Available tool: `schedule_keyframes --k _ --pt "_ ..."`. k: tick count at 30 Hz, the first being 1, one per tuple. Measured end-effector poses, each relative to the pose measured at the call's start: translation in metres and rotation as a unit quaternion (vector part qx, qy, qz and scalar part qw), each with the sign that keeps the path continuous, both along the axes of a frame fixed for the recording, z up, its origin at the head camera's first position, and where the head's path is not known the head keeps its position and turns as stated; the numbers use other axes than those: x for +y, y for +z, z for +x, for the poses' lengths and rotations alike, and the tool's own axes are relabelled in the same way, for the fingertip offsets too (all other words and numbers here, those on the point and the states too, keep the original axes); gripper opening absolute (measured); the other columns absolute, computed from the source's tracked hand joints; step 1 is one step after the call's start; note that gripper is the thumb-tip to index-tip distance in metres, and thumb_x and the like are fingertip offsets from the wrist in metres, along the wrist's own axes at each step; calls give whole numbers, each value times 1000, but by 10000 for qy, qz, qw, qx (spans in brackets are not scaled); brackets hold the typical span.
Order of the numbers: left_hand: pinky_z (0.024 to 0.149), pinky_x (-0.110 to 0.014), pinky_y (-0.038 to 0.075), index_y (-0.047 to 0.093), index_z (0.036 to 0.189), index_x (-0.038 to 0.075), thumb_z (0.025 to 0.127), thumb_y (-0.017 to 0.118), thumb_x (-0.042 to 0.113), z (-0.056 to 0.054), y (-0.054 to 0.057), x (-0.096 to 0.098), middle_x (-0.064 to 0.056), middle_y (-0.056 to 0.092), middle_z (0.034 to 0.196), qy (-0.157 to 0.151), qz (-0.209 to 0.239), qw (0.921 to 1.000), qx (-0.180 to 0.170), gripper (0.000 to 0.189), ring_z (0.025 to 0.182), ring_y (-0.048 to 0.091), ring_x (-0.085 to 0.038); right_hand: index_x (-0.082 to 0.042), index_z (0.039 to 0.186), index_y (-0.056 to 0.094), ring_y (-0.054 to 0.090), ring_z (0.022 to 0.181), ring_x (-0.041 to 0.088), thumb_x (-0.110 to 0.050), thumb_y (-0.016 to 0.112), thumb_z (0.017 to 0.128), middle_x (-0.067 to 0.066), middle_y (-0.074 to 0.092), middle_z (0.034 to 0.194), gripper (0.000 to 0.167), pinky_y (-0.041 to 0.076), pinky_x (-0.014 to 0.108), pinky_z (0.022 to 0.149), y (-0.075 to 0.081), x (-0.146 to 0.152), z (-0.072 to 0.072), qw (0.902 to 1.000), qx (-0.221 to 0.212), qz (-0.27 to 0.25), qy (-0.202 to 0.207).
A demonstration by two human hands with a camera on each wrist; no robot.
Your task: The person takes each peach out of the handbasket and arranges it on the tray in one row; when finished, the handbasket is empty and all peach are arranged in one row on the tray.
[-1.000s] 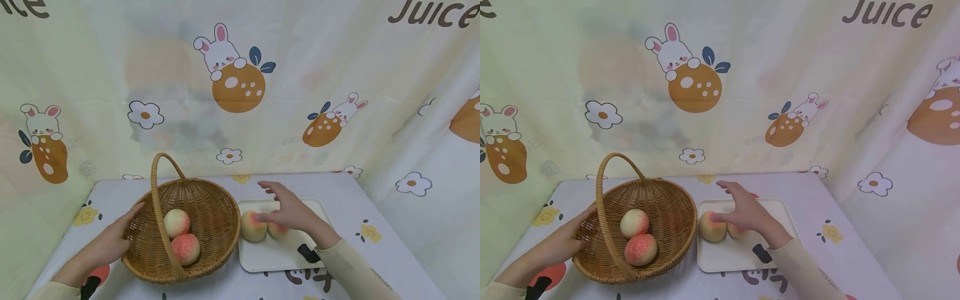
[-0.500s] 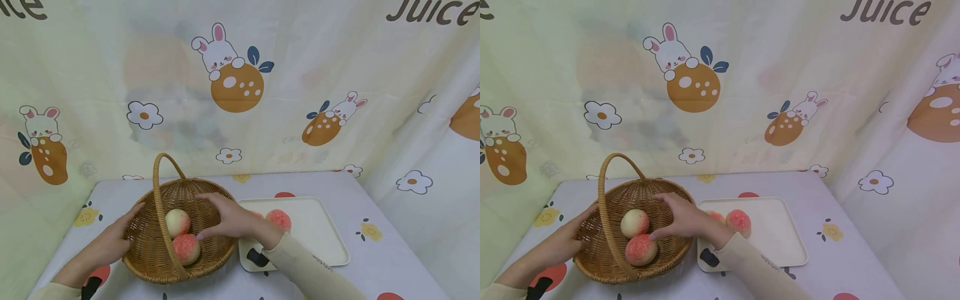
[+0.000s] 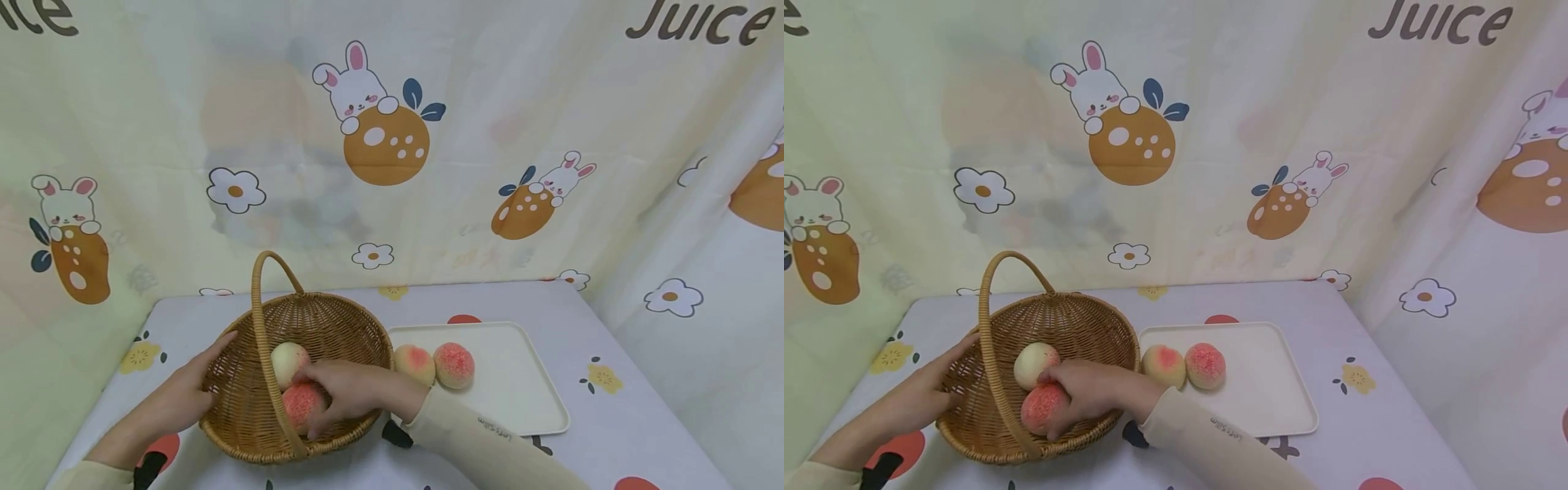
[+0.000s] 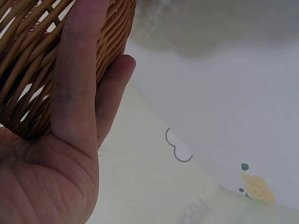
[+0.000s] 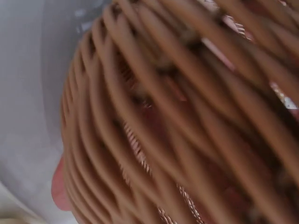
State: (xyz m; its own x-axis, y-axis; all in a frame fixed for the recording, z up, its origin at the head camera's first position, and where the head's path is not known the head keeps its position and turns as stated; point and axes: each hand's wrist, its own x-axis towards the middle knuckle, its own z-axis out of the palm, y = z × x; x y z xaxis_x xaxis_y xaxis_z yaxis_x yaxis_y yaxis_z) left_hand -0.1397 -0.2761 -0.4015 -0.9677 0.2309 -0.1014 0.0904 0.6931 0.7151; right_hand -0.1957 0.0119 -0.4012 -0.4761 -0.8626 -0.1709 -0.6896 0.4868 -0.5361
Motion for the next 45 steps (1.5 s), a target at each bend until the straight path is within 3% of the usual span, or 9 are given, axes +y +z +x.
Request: schedule_keyframes --k 6,17,24,31,35,40,43,45 --pt "105 -73 28 18 161 3 74 53 -16 1 -1 0 -36 21 158 -26 -12 10000 81 96 141 22 -58 -23 141 56 50 119 5 -38 90 74 -6 56 130 76 43 23 99 -6 -5 4 9992 82 288 -278" --pt "104 -73 28 16 161 4 74 55 -16 1 -2 -2 -36 20 158 -59 -25 9999 87 98 141 22 -59 -26 119 52 56 101 1 -29 97 64 -11 61 112 71 47 20 85 -11 -10 9 9981 393 9 -469" --pt "103 -73 31 17 162 5 75 56 -16 2 -2 -3 -35 19 159 -45 -20 10000 42 97 141 21 -59 -34 131 58 58 106 9 -36 95 64 -5 57 122 77 50 29 86 -15 -13 14 9905 1206 530 -400" --pt "102 -73 31 16 162 4 76 56 -16 2 -1 -3 -36 18 159 -48 3 10000 23 97 140 21 -60 -27 113 53 57 93 1 -46 93 64 -14 59 104 67 49 24 75 -14 -13 12 9896 1348 357 -351" --pt "102 -73 32 16 162 5 76 56 -15 2 -2 -2 -36 20 158 -59 -20 9999 96 97 140 22 -59 -28 112 55 56 88 0 -42 94 62 -16 60 97 65 48 22 73 -12 -10 11 9927 1128 115 -400" --pt "102 -73 32 17 161 4 75 57 -15 1 -2 -2 -37 22 158 -30 -50 9999 139 97 140 24 -59 -28 119 58 58 96 1 -35 95 62 -16 62 107 69 49 23 81 -2 11 4 9929 498 -701 -821" --pt "103 -73 32 17 162 4 74 56 -15 0 -3 -2 -36 21 158 -12 -38 10000 37 98 140 24 -59 -29 124 56 62 99 6 -30 95 63 -12 63 114 73 53 28 85 8 33 -2 9805 -294 -1518 -1213" --pt "103 -73 31 16 162 4 75 56 -15 0 -4 -2 -36 19 158 -10 -17 10000 -41 98 140 23 -60 -27 127 54 64 102 11 -24 95 66 -8 62 119 74 54 32 86 14 51 -6 9619 -887 -2160 -1426"
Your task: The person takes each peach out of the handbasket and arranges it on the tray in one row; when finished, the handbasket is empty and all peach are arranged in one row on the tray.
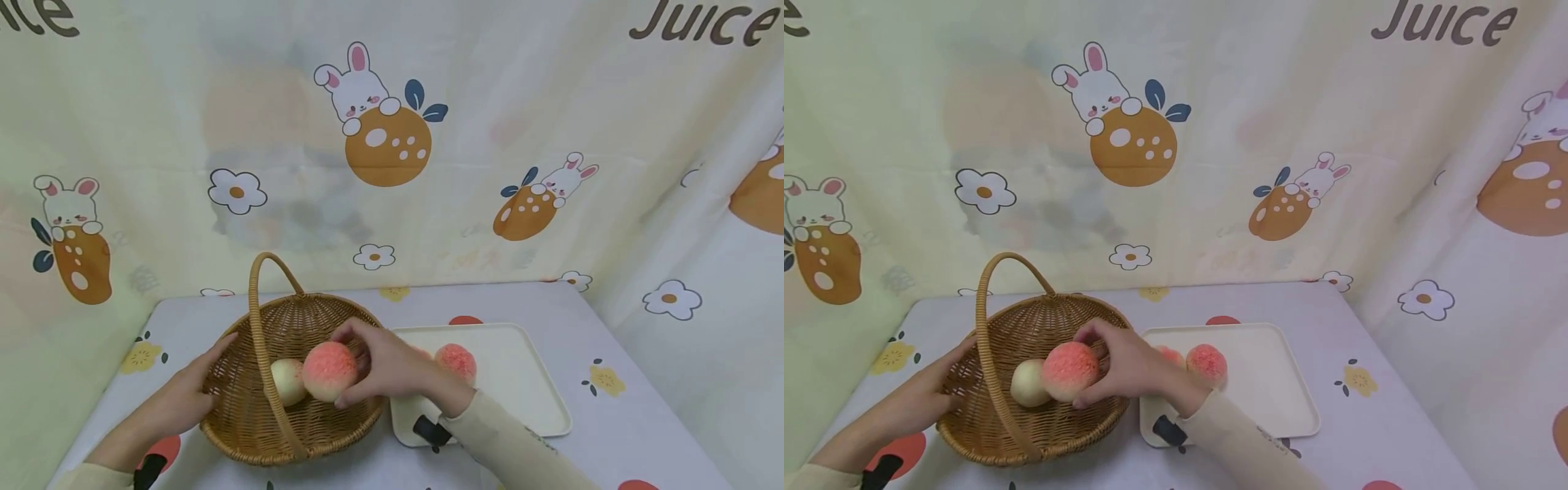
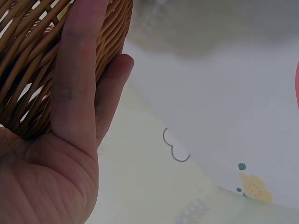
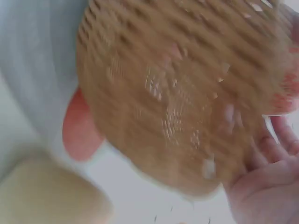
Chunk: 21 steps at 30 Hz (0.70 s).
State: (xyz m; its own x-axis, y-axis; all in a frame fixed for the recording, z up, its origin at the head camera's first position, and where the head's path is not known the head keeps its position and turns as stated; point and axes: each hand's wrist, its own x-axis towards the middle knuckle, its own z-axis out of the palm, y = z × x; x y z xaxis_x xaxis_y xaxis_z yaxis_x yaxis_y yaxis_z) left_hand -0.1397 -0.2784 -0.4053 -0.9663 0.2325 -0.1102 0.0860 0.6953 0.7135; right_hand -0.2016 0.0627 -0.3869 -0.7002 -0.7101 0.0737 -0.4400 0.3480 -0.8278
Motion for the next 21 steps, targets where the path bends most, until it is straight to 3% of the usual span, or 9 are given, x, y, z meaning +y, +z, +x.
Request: schedule_keyframes --k 2,5,9,12,14,17,21 --pt "103 -73 31 15 162 4 75 55 -15 0 -1 -1 -36 18 159 7 32 10000 -58 98 140 22 -60 -21 133 52 66 107 18 -16 93 69 -1 60 126 76 56 37 88 6 18 -5 9958 -516 -755 -82" --pt "103 -73 31 15 162 4 74 55 -16 1 -1 -1 -36 17 159 17 71 9999 -80 98 141 21 -60 -11 142 48 63 115 26 -7 88 73 8 54 137 80 55 40 91 11 47 -12 9833 -927 -1561 -149" --pt "103 -73 32 15 162 4 74 54 -16 1 -2 -2 -37 18 159 28 105 9999 -100 98 140 21 -60 -5 146 44 62 115 29 -2 82 78 14 51 140 78 55 39 91 12 87 -21 9682 -1291 -2129 -262" --pt "103 -73 32 15 162 4 75 54 -15 1 -3 -2 -36 18 159 37 132 9998 -134 97 141 21 -59 -5 145 44 62 110 26 0 77 82 15 54 135 71 55 37 91 9 118 -26 9640 -1404 -2225 -389" --pt "103 -72 32 15 162 4 75 54 -15 1 -3 -2 -36 17 159 41 146 9998 -157 97 141 20 -59 -6 145 44 62 109 24 1 73 86 13 56 133 66 54 36 93 5 140 -29 9662 -1347 -2132 -536" --pt "103 -73 32 15 162 5 76 55 -14 0 -2 -2 -36 17 159 41 140 9998 -158 97 141 20 -59 -8 146 42 62 109 22 0 68 90 11 57 133 62 54 34 92 -4 171 -33 9725 -1142 -1813 -917" --pt "103 -73 32 15 162 4 77 57 -13 -1 -1 -3 -36 17 159 39 119 9998 -158 97 141 20 -60 -6 146 40 62 110 24 -5 71 89 15 52 137 65 55 32 89 -18 201 -35 9742 -998 -1215 -1617"
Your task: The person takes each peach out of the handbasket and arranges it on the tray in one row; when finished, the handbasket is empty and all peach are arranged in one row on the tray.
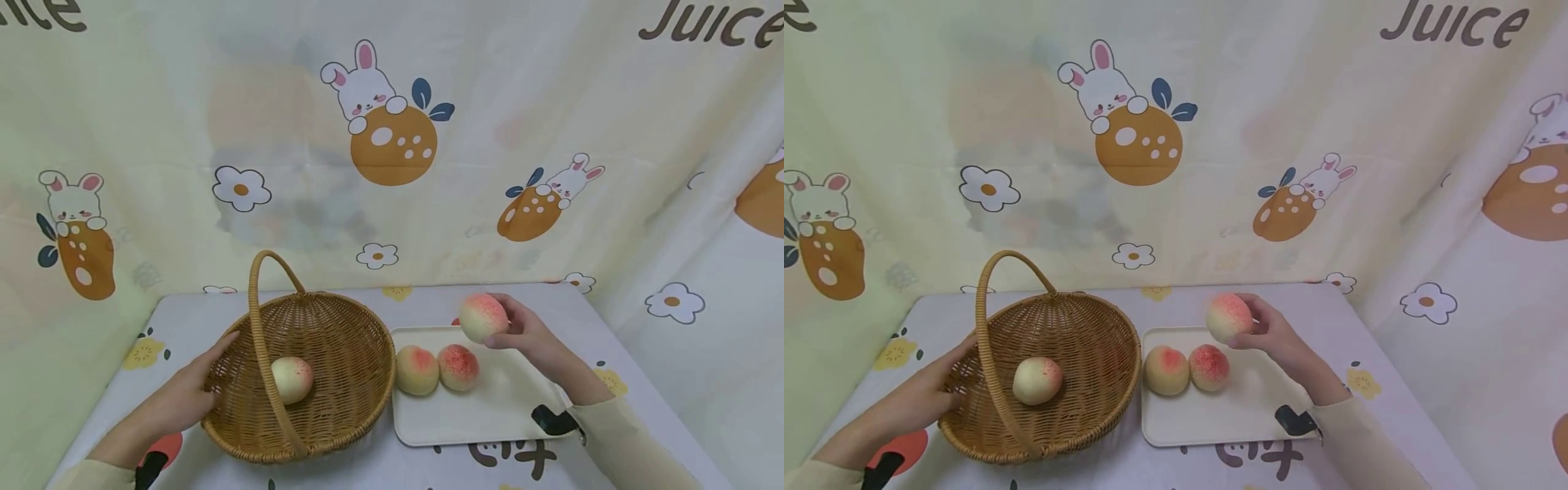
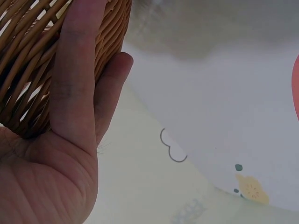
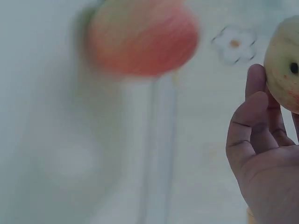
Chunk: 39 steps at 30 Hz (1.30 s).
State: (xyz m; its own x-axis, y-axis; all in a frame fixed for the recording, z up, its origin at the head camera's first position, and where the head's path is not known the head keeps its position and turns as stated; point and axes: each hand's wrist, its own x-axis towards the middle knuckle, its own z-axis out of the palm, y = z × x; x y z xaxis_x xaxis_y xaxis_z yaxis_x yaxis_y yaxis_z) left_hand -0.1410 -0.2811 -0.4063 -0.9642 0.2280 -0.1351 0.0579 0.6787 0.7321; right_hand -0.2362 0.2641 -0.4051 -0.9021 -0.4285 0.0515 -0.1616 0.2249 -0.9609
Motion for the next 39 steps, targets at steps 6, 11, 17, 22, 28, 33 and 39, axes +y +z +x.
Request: schedule_keyframes --k 6,11,17,22,28,33,39 --pt "102 -73 33 14 162 4 77 57 -13 1 1 2 -37 16 159 53 -33 10000 -40 97 140 21 -61 -1 143 38 60 111 30 -5 80 80 22 47 139 76 56 32 86 -31 28 0 9967 -322 653 -365" --pt "102 -73 33 14 161 3 76 58 -13 1 1 1 -38 17 158 -3 -50 10000 58 97 139 22 -61 0 140 38 59 114 31 -5 82 75 21 50 137 79 53 29 87 -52 37 1 9943 -171 983 -383" --pt "102 -73 33 14 161 2 76 58 -13 1 0 2 -38 17 158 -13 -94 9999 53 97 139 23 -62 -5 137 43 56 115 30 -12 86 72 15 56 131 78 51 31 89 -65 42 3 9845 61 1684 -494" --pt "102 -73 32 14 162 3 76 57 -13 2 1 2 -38 17 158 22 -69 10000 31 97 139 22 -61 -7 133 45 55 114 30 -14 91 67 11 57 128 80 51 37 87 -67 39 6 9738 211 2210 -497" --pt "103 -73 30 15 161 3 76 58 -12 2 1 1 -37 19 158 6 -89 9999 109 97 140 23 -60 -11 131 46 57 111 28 -20 95 64 9 59 127 84 52 40 86 -69 38 5 9680 372 2427 -513" --pt "103 -73 30 14 161 3 76 58 -13 2 1 0 -37 18 158 -6 -100 9999 137 98 139 22 -61 -13 132 45 58 111 28 -25 96 63 10 59 129 87 50 45 89 -69 37 5 9640 490 2570 -477" --pt "103 -72 32 15 161 3 77 56 -13 3 2 1 -37 18 159 -8 -63 10000 55 96 140 22 -60 -12 149 35 53 126 38 -32 96 65 16 50 144 106 47 55 98 -52 37 6 9620 657 2645 -171"
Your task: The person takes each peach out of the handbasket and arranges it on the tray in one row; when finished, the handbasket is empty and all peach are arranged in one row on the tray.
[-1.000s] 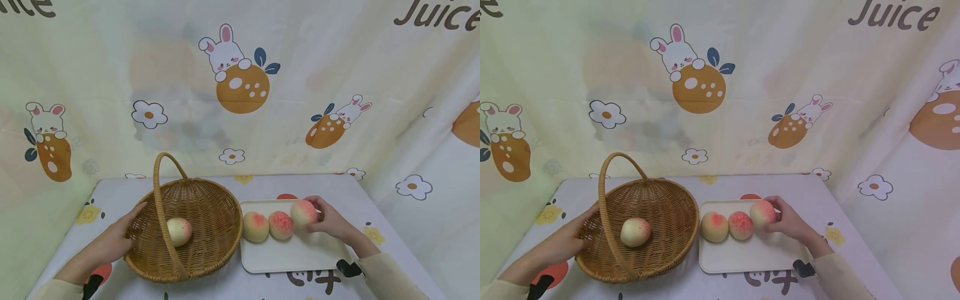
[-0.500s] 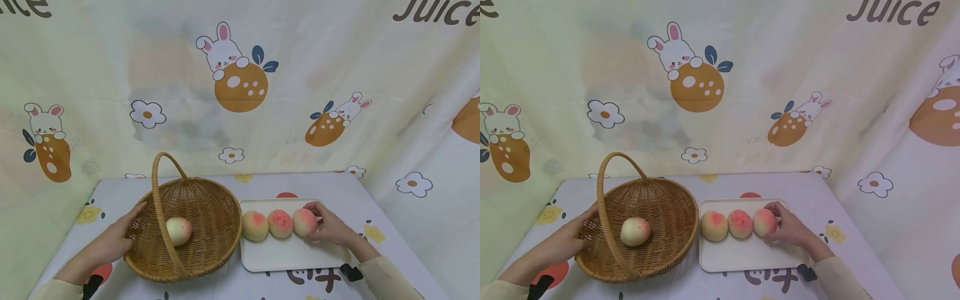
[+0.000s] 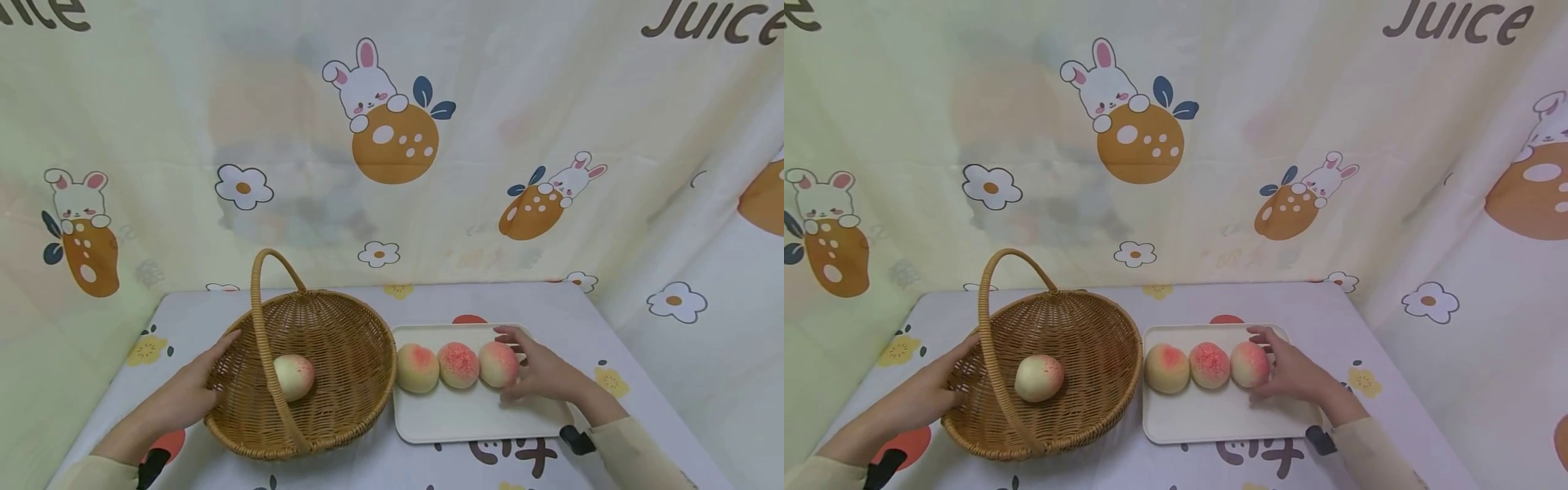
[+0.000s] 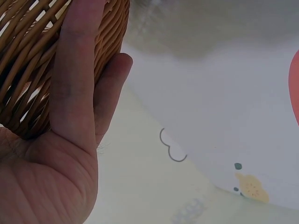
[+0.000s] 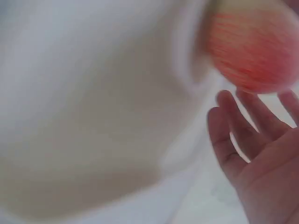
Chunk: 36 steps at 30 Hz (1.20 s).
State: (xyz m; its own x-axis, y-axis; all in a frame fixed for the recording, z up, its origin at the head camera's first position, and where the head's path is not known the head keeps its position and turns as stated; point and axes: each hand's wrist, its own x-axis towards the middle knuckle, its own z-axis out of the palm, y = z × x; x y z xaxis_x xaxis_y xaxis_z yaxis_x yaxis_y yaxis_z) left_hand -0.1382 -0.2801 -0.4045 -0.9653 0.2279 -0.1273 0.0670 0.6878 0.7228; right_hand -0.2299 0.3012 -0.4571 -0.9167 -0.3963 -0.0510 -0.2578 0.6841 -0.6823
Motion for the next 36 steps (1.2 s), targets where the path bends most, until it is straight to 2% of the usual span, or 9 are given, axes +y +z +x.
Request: schedule_keyframes --k 2,4,9,14,18,22,26,33,36 --pt "102 -72 33 15 161 3 77 56 -13 0 0 -1 -36 18 159 3 -20 10000 12 95 140 23 -60 -13 154 30 48 131 42 -32 93 69 18 46 149 108 44 58 101 12 -5 -3 9996 136 -206 131" --pt "102 -73 34 15 161 3 77 56 -12 0 1 -1 -37 19 158 22 -42 10000 17 95 140 24 -60 -15 156 28 47 134 42 -30 89 76 17 44 150 102 43 60 101 26 -13 -9 9979 359 -484 242" --pt "101 -72 35 14 161 2 77 56 -13 0 1 -3 -38 19 158 42 -52 10000 24 95 139 24 -61 -19 157 28 47 136 36 -20 81 86 10 43 152 89 42 59 104 69 -56 -19 9885 535 -1281 602" --pt "100 -72 36 15 161 1 77 57 -13 0 1 -3 -38 18 158 46 -80 9999 43 95 138 25 -61 -21 157 29 49 135 32 -17 80 87 8 42 153 87 45 53 104 108 -114 -24 9787 398 -1705 1073" --pt "100 -72 36 14 161 1 77 57 -13 -1 2 -2 -38 18 158 23 -55 10000 73 95 139 24 -61 -26 156 31 49 136 28 -22 80 87 2 42 153 85 45 47 104 127 -161 -31 9749 156 -1724 1403" --pt "100 -71 37 15 161 1 77 57 -14 0 2 -1 -38 19 157 -10 16 10000 93 95 138 25 -61 -24 156 32 47 136 27 -26 80 87 0 41 153 84 45 46 104 133 -205 -35 9701 -112 -1633 1790" --pt "101 -71 37 16 160 0 76 58 -14 0 0 1 -39 21 156 -61 39 9998 158 95 138 26 -60 -20 154 36 48 136 26 -30 80 87 1 43 151 80 45 45 105 128 -243 -37 9683 -301 -1341 2086" --pt "101 -71 37 17 160 1 75 55 -15 0 2 4 -37 24 156 -86 -47 9995 308 95 138 28 -59 -12 153 41 47 137 28 -39 79 87 7 46 152 81 45 36 104 111 -293 -35 9693 -523 -344 2378" --pt "103 -70 35 18 160 1 74 53 -16 0 3 4 -36 24 157 -52 -38 9995 309 95 139 27 -58 -11 152 41 50 133 26 -42 77 88 8 49 148 80 46 33 102 102 -309 -33 9663 -598 175 2499"
